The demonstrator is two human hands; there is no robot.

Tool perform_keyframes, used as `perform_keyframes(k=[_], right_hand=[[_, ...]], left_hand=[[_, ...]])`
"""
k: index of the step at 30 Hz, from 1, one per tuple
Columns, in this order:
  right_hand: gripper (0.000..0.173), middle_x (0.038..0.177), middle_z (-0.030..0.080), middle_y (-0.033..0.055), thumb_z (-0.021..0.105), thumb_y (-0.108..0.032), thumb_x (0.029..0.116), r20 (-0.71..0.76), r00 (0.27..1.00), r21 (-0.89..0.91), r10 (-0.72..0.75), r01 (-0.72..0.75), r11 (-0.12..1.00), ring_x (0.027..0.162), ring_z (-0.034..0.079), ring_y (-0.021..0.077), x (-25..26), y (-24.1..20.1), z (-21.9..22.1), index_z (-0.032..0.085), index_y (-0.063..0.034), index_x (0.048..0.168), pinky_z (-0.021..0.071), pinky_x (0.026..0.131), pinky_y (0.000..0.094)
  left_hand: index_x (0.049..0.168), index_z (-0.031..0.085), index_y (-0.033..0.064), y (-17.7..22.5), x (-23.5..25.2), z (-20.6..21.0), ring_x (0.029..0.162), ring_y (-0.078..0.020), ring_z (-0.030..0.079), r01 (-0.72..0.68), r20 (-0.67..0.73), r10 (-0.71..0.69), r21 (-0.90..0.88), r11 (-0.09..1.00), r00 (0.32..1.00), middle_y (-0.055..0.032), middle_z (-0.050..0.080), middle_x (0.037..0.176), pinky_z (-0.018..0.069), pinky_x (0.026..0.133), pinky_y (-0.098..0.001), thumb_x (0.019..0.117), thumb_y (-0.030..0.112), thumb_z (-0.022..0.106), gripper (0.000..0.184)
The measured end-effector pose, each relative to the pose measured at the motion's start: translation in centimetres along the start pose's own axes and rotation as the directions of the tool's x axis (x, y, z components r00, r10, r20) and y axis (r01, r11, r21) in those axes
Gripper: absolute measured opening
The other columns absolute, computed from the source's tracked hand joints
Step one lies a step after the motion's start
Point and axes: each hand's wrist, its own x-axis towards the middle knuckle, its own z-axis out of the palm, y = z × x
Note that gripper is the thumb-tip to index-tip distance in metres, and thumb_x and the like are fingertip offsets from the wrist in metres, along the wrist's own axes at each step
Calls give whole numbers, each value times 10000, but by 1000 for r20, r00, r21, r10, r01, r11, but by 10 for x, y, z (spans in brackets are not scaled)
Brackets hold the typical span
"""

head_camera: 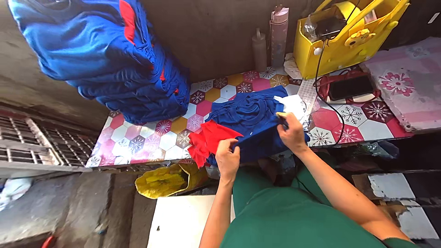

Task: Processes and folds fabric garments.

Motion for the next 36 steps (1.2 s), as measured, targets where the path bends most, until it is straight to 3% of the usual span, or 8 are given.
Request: perform_keyframes(k=[4, 6, 9, 12, 16, 24, 31, 36], right_hand=[[236, 1042, 729, 198, 657, -17, 868, -97, 959, -45, -267, 264, 963, 812, 735, 265, -46, 8, -13, 712, 29, 1093, 599, 631, 369], [244, 1027, 735, 184, 622, -32, 893, -16, 957, -68, -289, 287, 955, 706, 712, 241, -63, 16, -13, 733, 6, 1106, 558, 535, 349], [293, 1061, 736, 177, 609, -23, 898, 196, 968, -89, -154, 174, 981, 719, 728, 293, -76, 22, -16, 739, -29, 1161, 575, 539, 432], [266, 1086, 733, 169, 654, -124, 933, 333, 941, -20, -69, 81, 997, 835, 745, 315, -79, 20, -19, 735, -41, 1173, 600, 633, 478], [279, 1036, 733, 143, 679, -241, 973, 160, 987, 135, 17, -39, 990, 935, 716, 202, -62, -4, -19, 748, -8, 1109, 591, 843, 329], [207, 954, 730, 102, 691, -173, 951, 220, 971, 414, 97, -183, 892, 845, 678, 84, -26, -59, 5, 742, 9, 1036, 556, 791, 226], [383, 1132, 720, 153, 496, -263, 1044, 285, 958, 306, 23, -114, 945, 1038, 704, 224, -32, -46, 7, 687, 11, 1231, 572, 896, 406], [346, 1068, 724, 167, 574, -249, 1029, 191, 981, 223, -37, -6, 975, 906, 722, 241, -41, -43, 10, 690, 29, 1199, 598, 781, 391]], left_hand=[[1122, 617, -22, -1, 20, 6, 585, -89, 550, 312, -63, -339, -261, 913, 939, -32, 612, 689, 473, 595, -290, 967, 38, 577, 172], [1136, 530, 0, 14, 26, 12, 554, -55, 617, 498, 170, -512, -608, 618, 842, -31, 651, 696, 489, 503, -187, 1083, 79, 443, 129], [1204, 500, 50, 34, 23, 24, 703, -143, 708, 553, 424, -528, -827, 105, 735, -76, 695, 863, 601, 607, -271, 1129, 176, 304, 244], [1214, 507, 28, 40, 14, 33, 803, -170, 712, 486, 458, -525, -869, -95, 717, -93, 682, 944, 614, 735, -309, 1123, 136, 278, 269], [1176, 539, 25, 44, 7, 27, 868, -158, 705, 427, 422, -582, -894, -137, 696, -86, 683, 993, 600, 810, -285, 1116, 128, 319, 250], [1018, 539, 45, 56, -7, 27, 856, -184, 709, 317, 346, -568, -936, -153, 747, -83, 679, 905, 592, 846, -325, 1093, 152, 251, 316], [1094, 536, -16, 61, -11, 23, 787, -143, 715, 361, 284, -569, -932, 24, 772, -76, 680, 918, 620, 796, -290, 1071, -1, 409, 129], [1156, 383, 21, 62, -12, 27, 765, -117, 685, 315, 191, -615, -944, 99, 765, -61, 594, 940, 619, 772, -280, 1010, -104, 469, 211]])
